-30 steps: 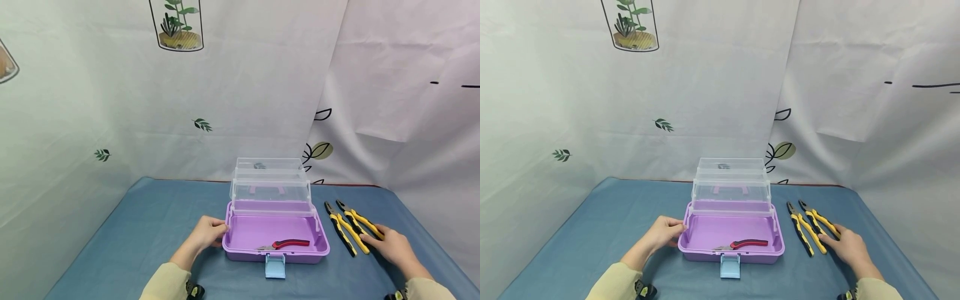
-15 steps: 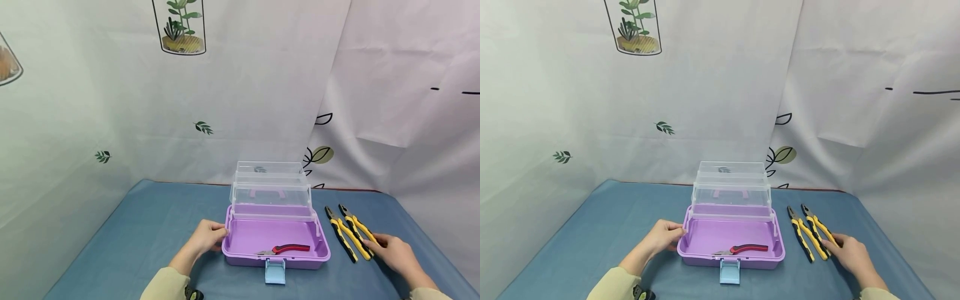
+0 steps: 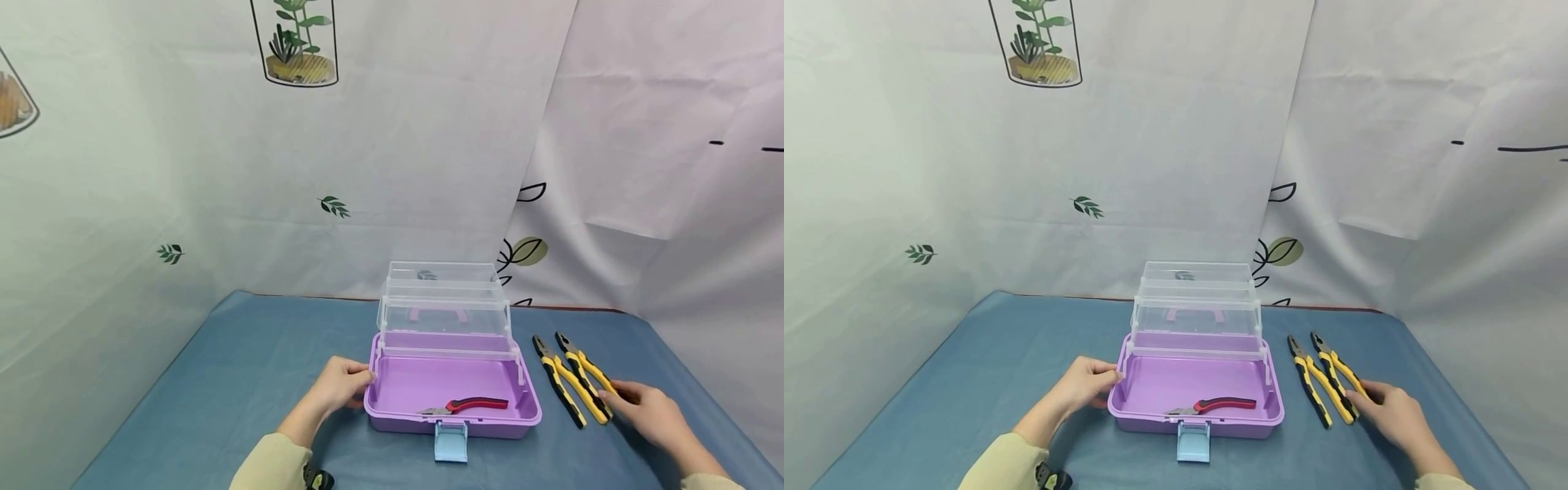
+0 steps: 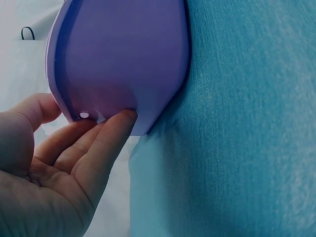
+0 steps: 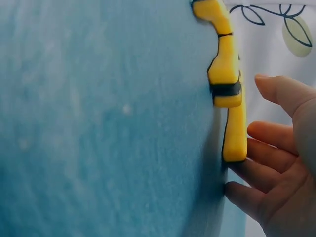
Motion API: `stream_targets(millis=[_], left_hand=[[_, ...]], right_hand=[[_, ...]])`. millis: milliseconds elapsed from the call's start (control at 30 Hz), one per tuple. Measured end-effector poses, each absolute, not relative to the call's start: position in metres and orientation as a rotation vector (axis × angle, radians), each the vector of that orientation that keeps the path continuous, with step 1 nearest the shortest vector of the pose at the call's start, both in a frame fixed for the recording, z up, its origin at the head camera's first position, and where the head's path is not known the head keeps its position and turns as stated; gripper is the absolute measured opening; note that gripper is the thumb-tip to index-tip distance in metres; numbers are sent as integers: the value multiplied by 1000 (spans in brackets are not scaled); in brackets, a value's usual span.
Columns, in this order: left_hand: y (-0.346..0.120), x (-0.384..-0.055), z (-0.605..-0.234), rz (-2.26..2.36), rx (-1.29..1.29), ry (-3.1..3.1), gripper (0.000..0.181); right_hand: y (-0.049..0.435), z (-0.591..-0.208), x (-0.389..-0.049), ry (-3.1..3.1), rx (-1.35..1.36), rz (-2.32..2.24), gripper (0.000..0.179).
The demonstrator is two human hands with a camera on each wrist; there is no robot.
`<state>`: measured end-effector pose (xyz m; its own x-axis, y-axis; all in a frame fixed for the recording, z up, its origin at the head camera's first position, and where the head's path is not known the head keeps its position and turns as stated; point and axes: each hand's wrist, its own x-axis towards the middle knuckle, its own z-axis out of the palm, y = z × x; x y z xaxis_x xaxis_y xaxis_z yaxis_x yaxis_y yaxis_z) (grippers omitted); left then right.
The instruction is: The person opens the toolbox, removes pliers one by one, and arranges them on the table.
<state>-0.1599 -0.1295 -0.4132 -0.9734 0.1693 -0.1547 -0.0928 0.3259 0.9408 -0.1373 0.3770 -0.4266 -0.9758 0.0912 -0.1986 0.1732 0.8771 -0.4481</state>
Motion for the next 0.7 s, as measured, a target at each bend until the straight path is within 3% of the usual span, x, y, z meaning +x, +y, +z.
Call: stream_targets(millis=[233, 700], left_hand=[[-129, -160, -413, 1701, 65, 2357, 34], [-129, -158, -412, 1703, 43, 2374, 34]], right_hand=[[367, -421, -139, 2903, 211, -724, 88], [316, -394, -127, 3126, 2, -785, 70]])
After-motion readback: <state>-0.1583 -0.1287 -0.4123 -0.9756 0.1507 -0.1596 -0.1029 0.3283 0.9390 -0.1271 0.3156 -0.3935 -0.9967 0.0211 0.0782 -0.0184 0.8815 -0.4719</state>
